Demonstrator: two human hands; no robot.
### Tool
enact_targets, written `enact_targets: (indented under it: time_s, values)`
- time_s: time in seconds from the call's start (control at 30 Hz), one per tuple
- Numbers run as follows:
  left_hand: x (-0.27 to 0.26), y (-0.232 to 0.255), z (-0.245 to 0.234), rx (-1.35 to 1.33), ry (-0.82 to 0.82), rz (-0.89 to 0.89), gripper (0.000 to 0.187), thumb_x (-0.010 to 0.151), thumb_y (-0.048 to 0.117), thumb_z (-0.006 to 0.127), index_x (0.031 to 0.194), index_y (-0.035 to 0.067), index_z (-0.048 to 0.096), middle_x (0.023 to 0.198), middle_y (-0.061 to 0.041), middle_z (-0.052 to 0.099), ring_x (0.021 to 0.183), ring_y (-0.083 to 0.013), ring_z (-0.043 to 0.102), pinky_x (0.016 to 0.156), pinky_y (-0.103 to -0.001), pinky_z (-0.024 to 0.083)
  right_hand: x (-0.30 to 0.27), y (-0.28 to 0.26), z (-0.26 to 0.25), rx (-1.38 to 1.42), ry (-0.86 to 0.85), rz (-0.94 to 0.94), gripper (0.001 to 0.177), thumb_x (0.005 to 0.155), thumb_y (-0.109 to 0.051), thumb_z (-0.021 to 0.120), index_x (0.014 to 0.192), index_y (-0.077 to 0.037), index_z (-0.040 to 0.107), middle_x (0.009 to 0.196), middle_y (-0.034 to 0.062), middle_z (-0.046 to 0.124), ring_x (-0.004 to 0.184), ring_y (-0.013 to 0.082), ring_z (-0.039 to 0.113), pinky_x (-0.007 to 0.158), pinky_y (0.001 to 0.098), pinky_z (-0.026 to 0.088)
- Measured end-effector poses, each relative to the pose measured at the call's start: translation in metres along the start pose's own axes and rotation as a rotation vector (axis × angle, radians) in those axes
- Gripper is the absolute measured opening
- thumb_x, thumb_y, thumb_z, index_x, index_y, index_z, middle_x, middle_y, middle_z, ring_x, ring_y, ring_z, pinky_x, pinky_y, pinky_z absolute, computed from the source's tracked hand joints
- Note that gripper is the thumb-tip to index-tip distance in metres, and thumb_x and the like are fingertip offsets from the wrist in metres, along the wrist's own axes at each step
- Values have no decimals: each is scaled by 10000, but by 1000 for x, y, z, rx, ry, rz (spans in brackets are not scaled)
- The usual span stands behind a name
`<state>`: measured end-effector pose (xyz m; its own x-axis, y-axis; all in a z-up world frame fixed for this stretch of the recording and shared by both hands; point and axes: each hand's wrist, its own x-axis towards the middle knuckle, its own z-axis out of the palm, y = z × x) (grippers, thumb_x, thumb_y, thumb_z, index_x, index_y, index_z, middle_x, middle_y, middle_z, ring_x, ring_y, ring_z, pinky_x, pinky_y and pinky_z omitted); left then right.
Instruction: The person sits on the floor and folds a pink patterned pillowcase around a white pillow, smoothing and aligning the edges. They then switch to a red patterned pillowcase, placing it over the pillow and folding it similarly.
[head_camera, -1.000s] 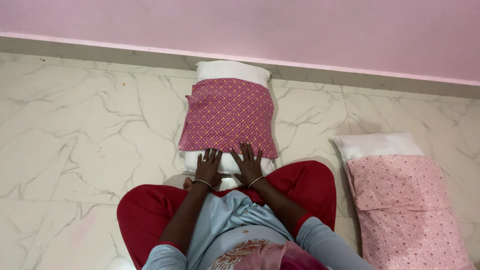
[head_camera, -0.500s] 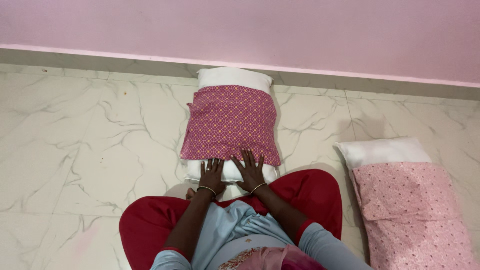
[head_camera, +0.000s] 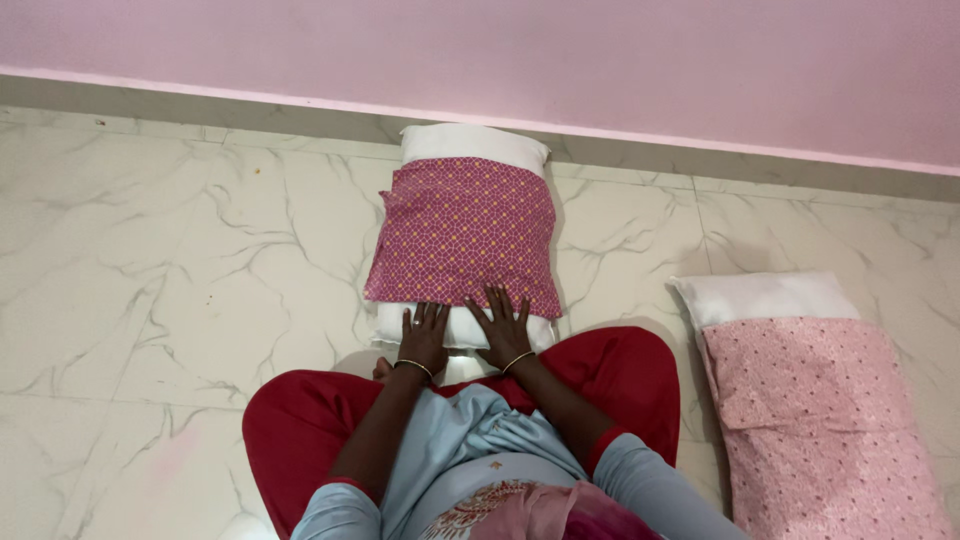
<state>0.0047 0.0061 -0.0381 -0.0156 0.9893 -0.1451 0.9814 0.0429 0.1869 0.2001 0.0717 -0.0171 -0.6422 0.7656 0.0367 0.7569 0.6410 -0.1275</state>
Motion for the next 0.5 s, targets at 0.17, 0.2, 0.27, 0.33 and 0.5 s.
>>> enact_targets:
  time_s: [0.17,0.2,0.27,0.33,0.5]
  values:
    - [-6,5,-4,-6,164,34,915,817,237,717,1610,145,270,1676,-147,280,1563,-361,206,1251,-589,107,-10,-4,-11,-25,18,0,1185,704,-444,888,1647,-308,184,1707,189,135,1573,399,55,1080,824,51]
    - [-7,6,-10,-12,176,45,940,802,252,730,1612,143,265,1678,-150,271,1560,-367,200,1249,-586,102,-12,-4,-12,-6,41,5,1184,696,-450,889,1639,-302,191,1699,193,136,1573,401,51,1085,833,35]
    - [-14,11,-21,-63,119,42,998,780,353,770,1603,144,247,1667,-163,248,1553,-376,175,1247,-598,69,-17,-4,-14,30,88,12,1181,678,-463,891,1624,-290,204,1684,201,139,1573,407,43,1094,852,5]
    - [-16,16,-30,-87,51,28,1057,770,470,792,1598,152,217,1661,-166,224,1552,-383,150,1241,-628,33,-22,-4,-14,68,204,-55,1182,675,-485,890,1622,-274,214,1672,228,139,1557,435,44,1087,853,4]
    - [-19,20,-37,130,-177,14,1274,726,596,830,1646,155,67,1702,-151,154,1573,-388,99,1210,-675,-10,-21,-8,-12,46,90,-43,1268,624,-541,907,1624,-276,174,1681,228,102,1555,449,21,1092,848,16]
